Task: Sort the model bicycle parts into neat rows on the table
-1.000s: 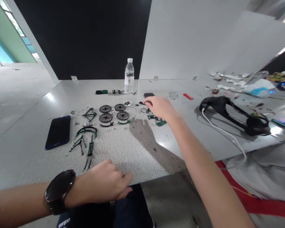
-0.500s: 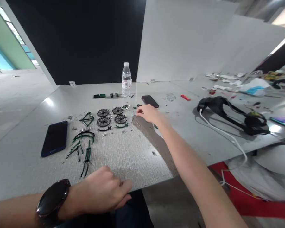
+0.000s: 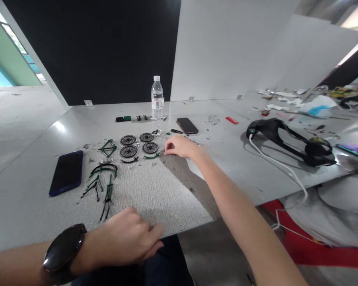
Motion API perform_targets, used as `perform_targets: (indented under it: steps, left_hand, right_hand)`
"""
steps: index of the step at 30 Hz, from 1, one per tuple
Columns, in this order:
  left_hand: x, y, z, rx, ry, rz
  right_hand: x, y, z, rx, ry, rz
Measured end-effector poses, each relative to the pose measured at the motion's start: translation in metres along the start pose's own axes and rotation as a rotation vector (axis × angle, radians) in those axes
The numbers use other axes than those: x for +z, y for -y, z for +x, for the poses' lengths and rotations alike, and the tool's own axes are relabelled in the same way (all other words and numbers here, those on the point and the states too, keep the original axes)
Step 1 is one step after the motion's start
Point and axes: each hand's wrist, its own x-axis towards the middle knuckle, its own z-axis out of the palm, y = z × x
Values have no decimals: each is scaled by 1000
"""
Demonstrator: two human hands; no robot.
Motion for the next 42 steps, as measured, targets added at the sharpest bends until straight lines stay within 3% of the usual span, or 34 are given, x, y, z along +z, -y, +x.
perform_targets:
  steps: [7,9,14,17,23,35,42]
  left_hand:
    - [-1,0,1,-7,35,12]
    - [-1,-1,0,-6,30,15]
    - [-1,0,0,5,15,8]
    - [-1,0,0,5,12,-3]
    - [-2,1,0,10,24,5]
    - [-4,-1,1,-14,100,-5]
    - [-7,-1,1,-9,142,-1]
  right_hand:
    - [5,-3,-2,6,10,-82]
    - [0,-11,-6,26,-98,-45]
    - [-22,-53,-18,167,-588,-11]
    - [-31,-77,-26,217,-684,36]
    - [-33,-98,-34,229,-564,59]
    - [-26,-85,-23,293,-403,-69]
    - [-18,-90,-16,360,-267,-97]
